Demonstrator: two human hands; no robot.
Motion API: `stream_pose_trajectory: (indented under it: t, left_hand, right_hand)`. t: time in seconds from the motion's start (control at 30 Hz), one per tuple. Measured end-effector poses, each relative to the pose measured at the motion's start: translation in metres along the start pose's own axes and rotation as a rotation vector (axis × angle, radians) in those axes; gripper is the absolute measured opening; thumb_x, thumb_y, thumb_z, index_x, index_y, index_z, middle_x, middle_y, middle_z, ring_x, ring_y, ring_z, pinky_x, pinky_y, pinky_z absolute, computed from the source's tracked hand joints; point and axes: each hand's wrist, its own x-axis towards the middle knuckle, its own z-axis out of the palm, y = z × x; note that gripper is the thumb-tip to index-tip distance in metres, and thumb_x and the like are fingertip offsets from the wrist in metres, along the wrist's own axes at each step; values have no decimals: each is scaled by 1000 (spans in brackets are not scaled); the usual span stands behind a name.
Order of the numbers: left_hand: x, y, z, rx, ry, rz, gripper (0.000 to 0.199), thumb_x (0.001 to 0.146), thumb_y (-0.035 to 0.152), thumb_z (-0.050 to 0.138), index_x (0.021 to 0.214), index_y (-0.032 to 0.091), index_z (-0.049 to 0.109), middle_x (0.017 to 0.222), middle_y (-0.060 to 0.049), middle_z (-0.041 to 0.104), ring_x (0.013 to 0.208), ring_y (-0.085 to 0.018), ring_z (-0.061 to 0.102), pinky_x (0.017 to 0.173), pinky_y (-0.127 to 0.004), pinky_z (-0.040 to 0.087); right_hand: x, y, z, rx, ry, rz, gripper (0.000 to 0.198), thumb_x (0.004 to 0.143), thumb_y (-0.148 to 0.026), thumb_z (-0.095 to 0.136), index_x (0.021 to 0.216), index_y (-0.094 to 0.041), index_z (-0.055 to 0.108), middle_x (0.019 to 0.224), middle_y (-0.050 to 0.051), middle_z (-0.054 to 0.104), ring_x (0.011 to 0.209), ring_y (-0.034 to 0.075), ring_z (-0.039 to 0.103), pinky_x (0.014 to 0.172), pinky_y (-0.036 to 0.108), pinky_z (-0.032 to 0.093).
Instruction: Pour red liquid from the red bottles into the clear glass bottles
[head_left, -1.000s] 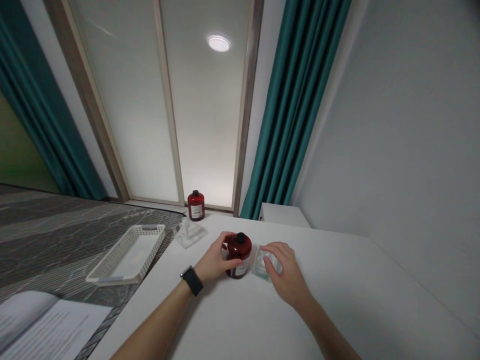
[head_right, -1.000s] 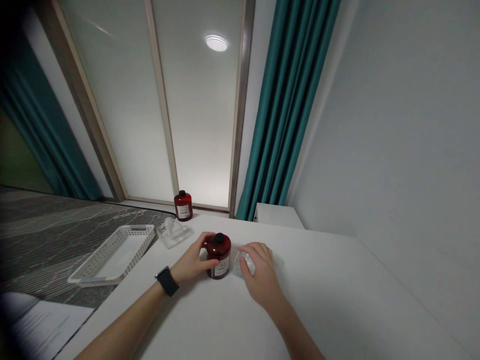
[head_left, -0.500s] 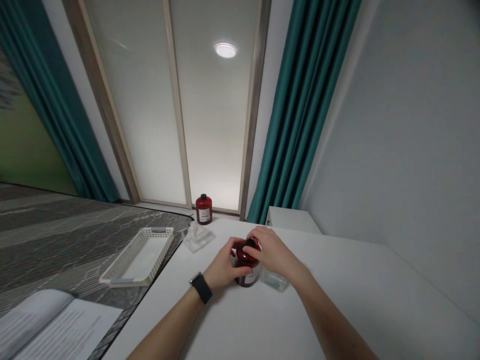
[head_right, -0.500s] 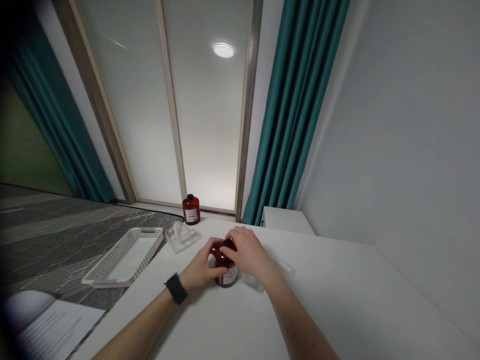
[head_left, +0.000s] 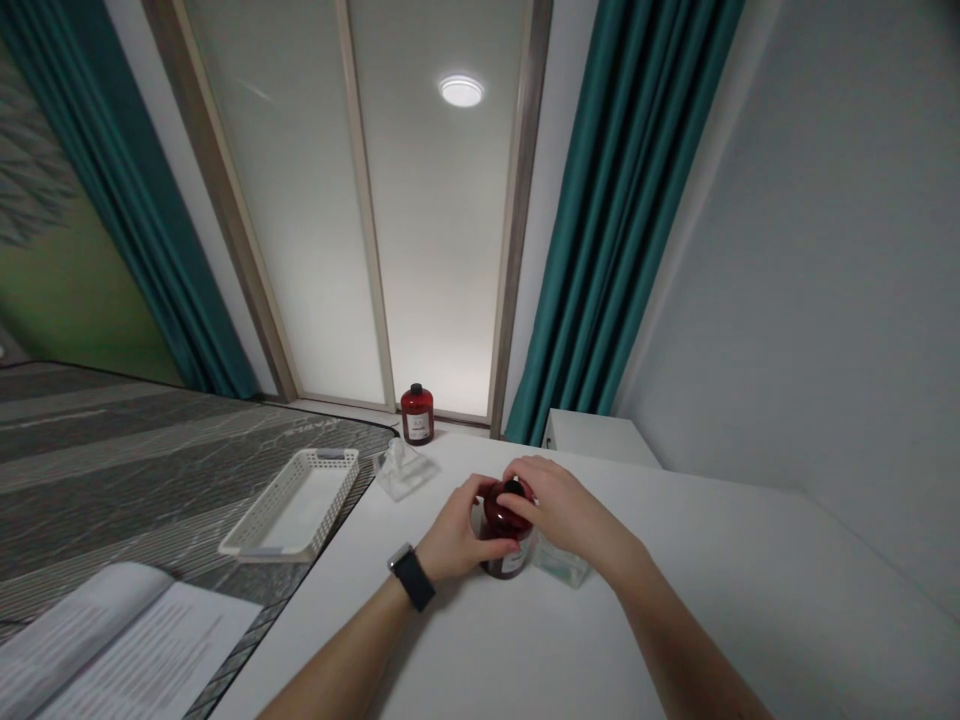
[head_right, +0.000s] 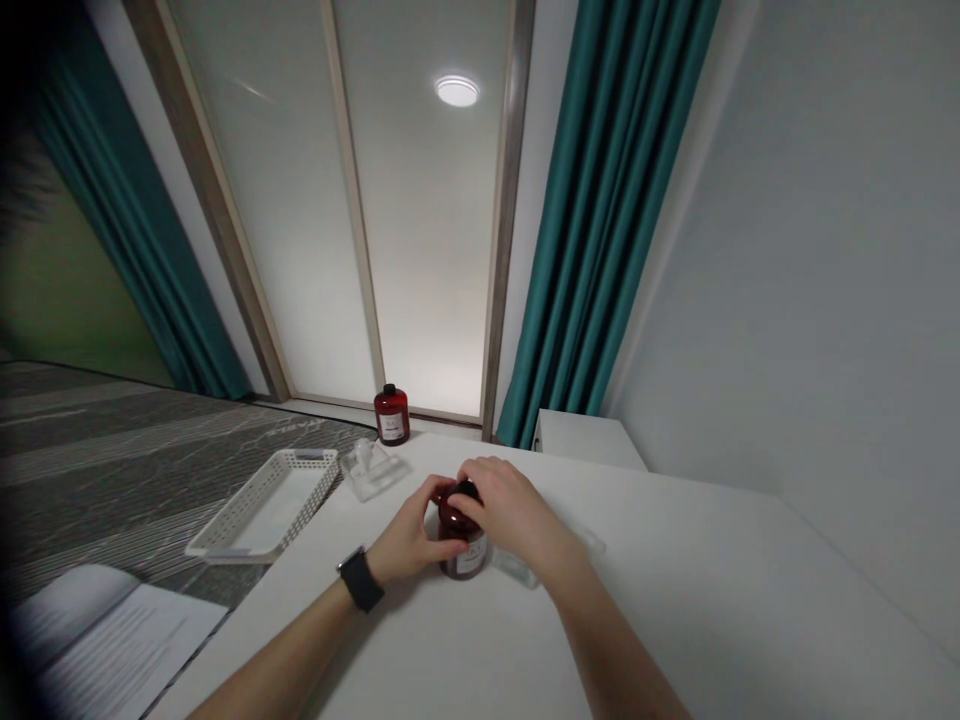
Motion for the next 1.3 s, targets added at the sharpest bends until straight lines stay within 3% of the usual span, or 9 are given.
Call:
stream_pose_trajectory:
  t: [0.3,0.47,0.67,0.83,1.0,1.17,1.3]
  left_hand:
    - [-2,-1,0,499,220,164,64,67,41,83,120,20,54,110,-12,60,102,-33,56,89,-48,44]
    - [0,-3,-2,465,178,183,67,70,36,82,126,20,49,122,-14,58,108,-32,56,93,-46,46]
    - [2,3,-9,439,108,122,63,67,34,84,121,22,54,113,-9,65,101,-30,60,89,-44,47]
    - [3,-5,-16,331,64,73,71,66,36,86,127,23,51,124,-10,62,113,-31,58,99,-47,44]
    - [2,-8,-17,292,50,84,71,68,34,85,128,21,49,125,-10,60,115,-31,56,101,-47,43]
    - [1,-7,-13,318,57,103,72,69,33,84,129,21,48,124,-11,60,113,-31,56,99,-46,43]
    - [1,-7,-13,321,59,102,71,70,33,84,129,21,48,125,-11,60,113,-31,56,99,-46,43]
  right_hand:
    - [-6,3,4,-5,14,47,9,89,-20,62,95,-22,56,81,1,62,76,19,58,70,30,43]
    - [-5,6,5,10,-22,29,11,90,-18,63,93,-22,54,87,2,62,80,19,59,72,30,45]
    - [-5,7,5,-8,-40,-40,9,92,-15,59,90,-22,55,92,3,62,89,21,59,79,34,47]
    - [-8,4,1,9,-59,-132,14,90,-10,59,94,-23,57,97,3,61,96,22,56,84,36,48]
    - [-10,2,-2,67,-45,-96,22,89,-7,57,103,-24,57,103,3,58,100,20,57,90,35,47]
    - [-9,4,1,51,9,35,11,89,-15,58,96,-22,55,92,3,61,89,22,59,82,36,48]
    - [-11,2,-4,120,-23,-86,21,86,-5,54,97,-24,56,100,3,58,101,20,56,91,34,46]
